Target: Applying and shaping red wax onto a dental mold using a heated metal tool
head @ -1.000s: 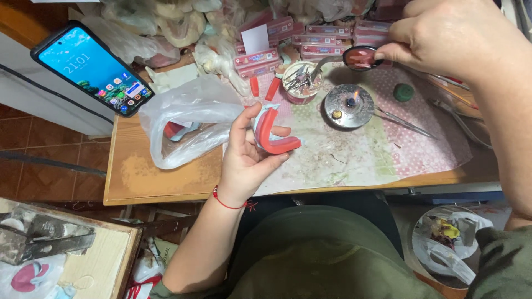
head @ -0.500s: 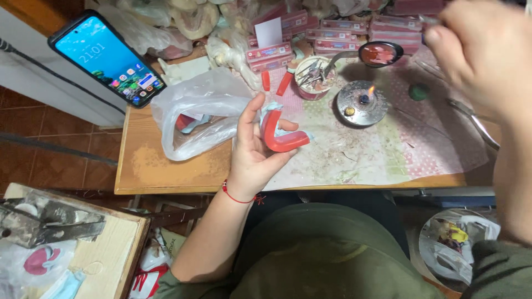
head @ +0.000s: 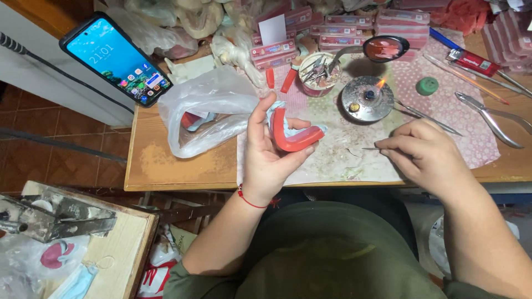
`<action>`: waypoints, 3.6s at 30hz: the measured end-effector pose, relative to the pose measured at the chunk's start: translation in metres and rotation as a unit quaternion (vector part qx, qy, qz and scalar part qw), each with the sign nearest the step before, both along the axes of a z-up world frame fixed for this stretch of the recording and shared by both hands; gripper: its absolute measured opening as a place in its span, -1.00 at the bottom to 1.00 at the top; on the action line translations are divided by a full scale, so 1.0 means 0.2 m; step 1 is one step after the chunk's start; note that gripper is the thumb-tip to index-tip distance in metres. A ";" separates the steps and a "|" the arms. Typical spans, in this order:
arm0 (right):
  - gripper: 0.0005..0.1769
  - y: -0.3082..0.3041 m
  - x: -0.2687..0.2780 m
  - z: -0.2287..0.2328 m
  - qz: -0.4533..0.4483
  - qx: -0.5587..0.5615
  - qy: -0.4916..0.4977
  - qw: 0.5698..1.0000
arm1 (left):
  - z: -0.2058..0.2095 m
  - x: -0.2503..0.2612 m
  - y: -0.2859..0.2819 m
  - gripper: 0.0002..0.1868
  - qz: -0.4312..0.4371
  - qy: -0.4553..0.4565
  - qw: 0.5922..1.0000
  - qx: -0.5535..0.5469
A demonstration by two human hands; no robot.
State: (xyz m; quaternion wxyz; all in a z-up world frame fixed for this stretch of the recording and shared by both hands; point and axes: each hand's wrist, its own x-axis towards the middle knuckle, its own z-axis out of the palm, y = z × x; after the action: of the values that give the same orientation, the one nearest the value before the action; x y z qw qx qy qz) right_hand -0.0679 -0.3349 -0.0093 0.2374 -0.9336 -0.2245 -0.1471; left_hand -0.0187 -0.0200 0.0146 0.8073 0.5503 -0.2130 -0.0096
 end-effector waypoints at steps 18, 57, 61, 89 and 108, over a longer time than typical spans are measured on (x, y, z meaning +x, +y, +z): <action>-0.76 0.41 0.09 0.34 0.178 0.168 -0.021 0.969 | 0.01 -0.14 -0.13 -0.06 -0.118 0.059 0.990 -0.043; -0.42 -0.19 -0.09 0.16 -0.117 0.249 0.099 0.956 | 0.39 0.19 0.12 -0.50 -0.066 0.033 0.996 0.056; -0.57 0.01 -0.01 0.13 0.028 0.347 0.119 0.930 | 0.41 0.28 0.02 -0.51 -0.109 -0.054 0.990 0.064; -0.61 0.24 0.20 -0.09 -0.174 0.693 -0.019 0.700 | 0.11 0.44 -0.11 -0.40 -0.188 0.051 0.976 0.099; -0.65 0.28 0.16 -0.08 -0.181 0.679 -0.048 0.709 | 0.12 0.42 -0.06 -0.45 -0.170 -0.093 0.966 0.169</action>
State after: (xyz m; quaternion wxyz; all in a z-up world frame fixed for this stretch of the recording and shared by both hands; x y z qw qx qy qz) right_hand -0.0368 -0.2798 -0.0247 0.7653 -0.5345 0.0985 -0.3447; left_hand 0.0645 -0.0324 0.0379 0.6656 0.6331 -0.3728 -0.1310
